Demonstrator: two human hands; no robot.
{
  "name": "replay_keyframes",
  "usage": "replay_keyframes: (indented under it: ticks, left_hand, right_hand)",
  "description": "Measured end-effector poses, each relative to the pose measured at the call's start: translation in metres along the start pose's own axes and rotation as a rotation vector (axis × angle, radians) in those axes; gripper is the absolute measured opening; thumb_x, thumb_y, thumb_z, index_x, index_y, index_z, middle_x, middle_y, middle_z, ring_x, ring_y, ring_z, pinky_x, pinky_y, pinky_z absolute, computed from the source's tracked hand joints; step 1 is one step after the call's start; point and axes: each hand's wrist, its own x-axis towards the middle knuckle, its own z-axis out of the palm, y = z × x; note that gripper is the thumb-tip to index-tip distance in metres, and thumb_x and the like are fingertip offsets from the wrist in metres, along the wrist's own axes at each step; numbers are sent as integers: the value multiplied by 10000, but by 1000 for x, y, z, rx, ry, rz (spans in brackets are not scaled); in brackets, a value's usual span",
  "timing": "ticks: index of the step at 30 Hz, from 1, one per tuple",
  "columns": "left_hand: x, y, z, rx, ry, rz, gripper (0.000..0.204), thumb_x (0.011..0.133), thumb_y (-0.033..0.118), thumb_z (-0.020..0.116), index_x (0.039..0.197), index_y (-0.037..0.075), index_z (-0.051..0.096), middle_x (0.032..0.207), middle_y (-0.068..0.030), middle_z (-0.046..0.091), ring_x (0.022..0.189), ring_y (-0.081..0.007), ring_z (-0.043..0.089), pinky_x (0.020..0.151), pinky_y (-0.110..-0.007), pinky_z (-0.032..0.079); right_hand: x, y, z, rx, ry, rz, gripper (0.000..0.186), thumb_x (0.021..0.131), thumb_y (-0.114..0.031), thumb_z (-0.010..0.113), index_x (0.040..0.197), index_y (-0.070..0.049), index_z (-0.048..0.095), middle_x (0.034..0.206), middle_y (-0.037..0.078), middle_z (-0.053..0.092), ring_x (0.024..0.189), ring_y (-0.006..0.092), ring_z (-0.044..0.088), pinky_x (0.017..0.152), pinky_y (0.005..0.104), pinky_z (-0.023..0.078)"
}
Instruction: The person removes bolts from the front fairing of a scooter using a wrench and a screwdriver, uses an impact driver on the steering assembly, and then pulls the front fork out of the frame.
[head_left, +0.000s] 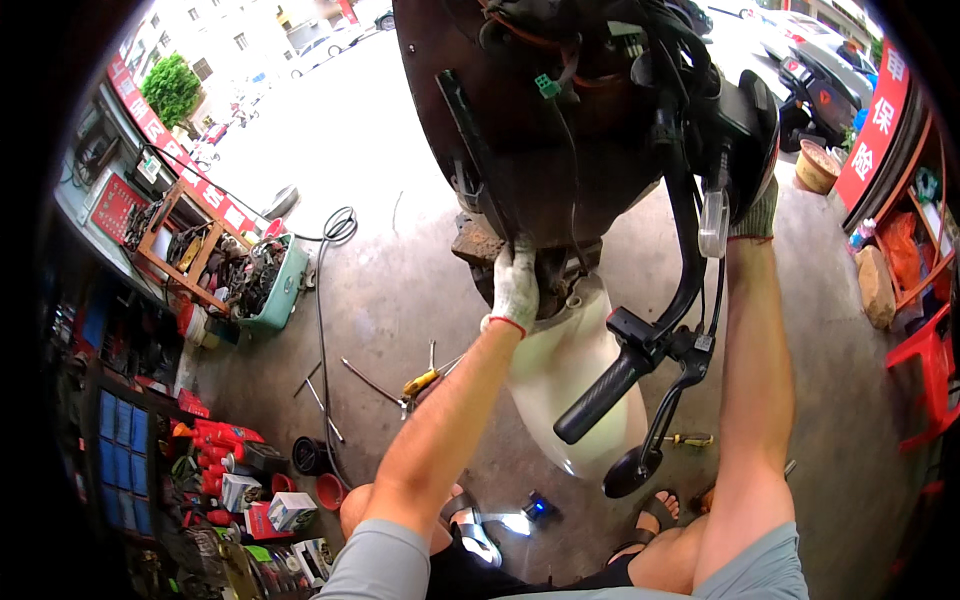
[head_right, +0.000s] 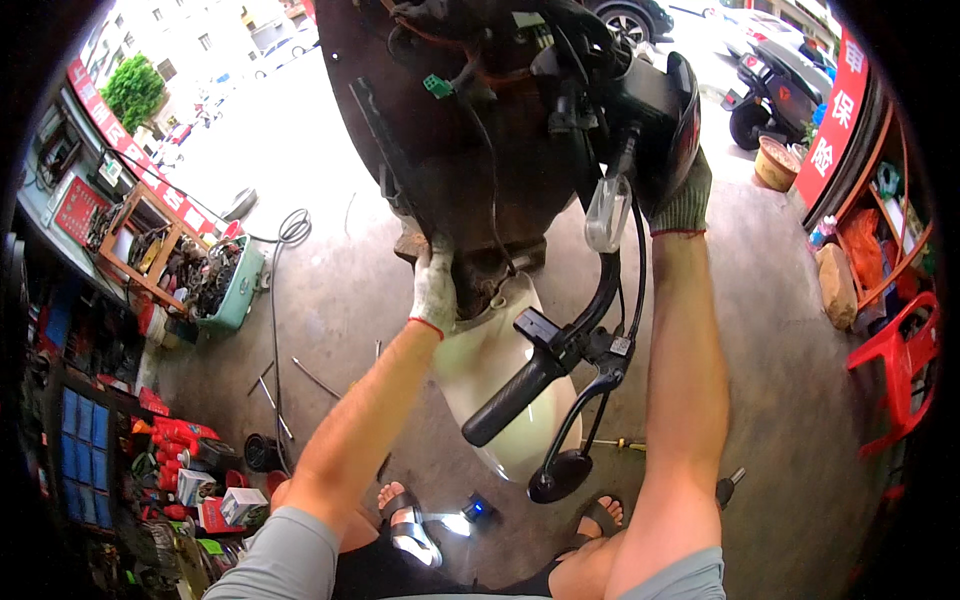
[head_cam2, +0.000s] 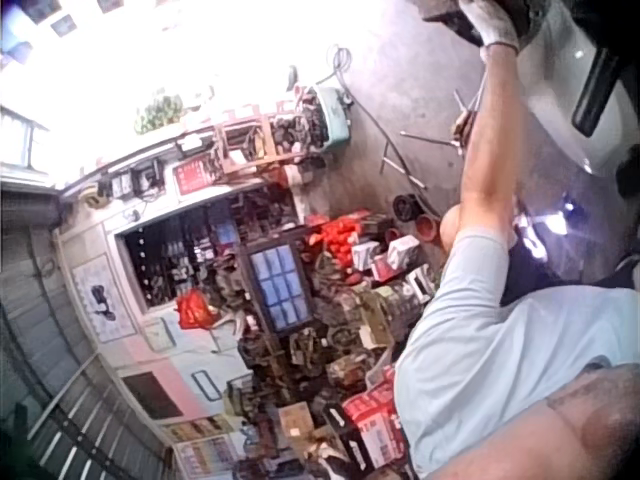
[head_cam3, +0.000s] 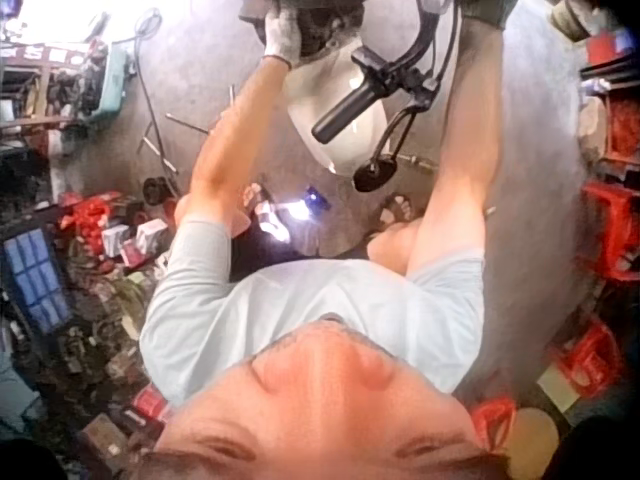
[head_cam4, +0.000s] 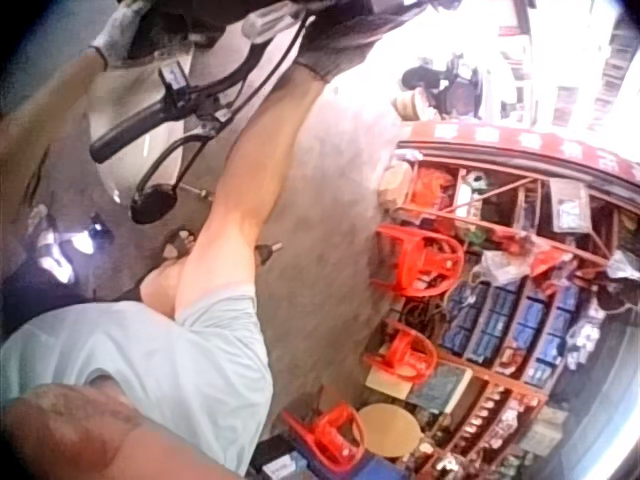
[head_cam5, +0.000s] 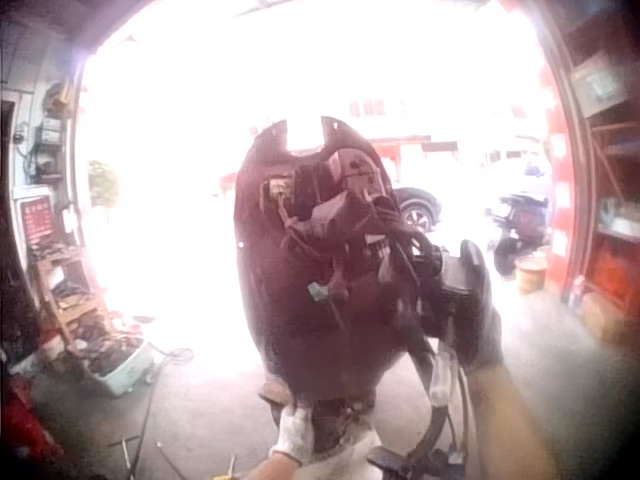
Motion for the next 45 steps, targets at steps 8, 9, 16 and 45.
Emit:
replay_keyframes:
  ticks: [8,9,16,45]
  left_hand:
    - [14,16,-18,276,-136,-9,678,984,532,494,1309,-62,526,1240,-146,608,1123,-236,538,1007,-342,402]
    - [16,20,-21,368,-135,9,686,987,537,481,1314,-64,521,1260,-158,604,1143,-248,537,1014,-348,398]
    - [14,43,-30,621,-267,41,631,997,478,475,1307,-68,524,1215,-185,628,1117,-262,561,994,-351,410]
    - [-10,66,-48,474,-680,135,326,891,162,609,1163,-18,613,992,-150,692,914,-208,637,860,-347,497]
  right_hand:
    - [6,11,-13,-183,183,-21,522,995,-437,367,1380,-114,505,1299,151,592,1137,332,594,909,491,543]
    - [4,10,-9,-202,171,-27,518,995,-431,363,1378,-114,507,1304,150,589,1140,332,592,913,495,540]
    - [-7,5,-20,-932,21,-276,503,964,-382,447,1373,-94,498,1321,136,583,1165,306,584,936,443,525]
    - [-83,23,235,-1293,-319,218,311,917,-108,591,1195,32,605,1151,138,666,1042,192,629,917,308,495]
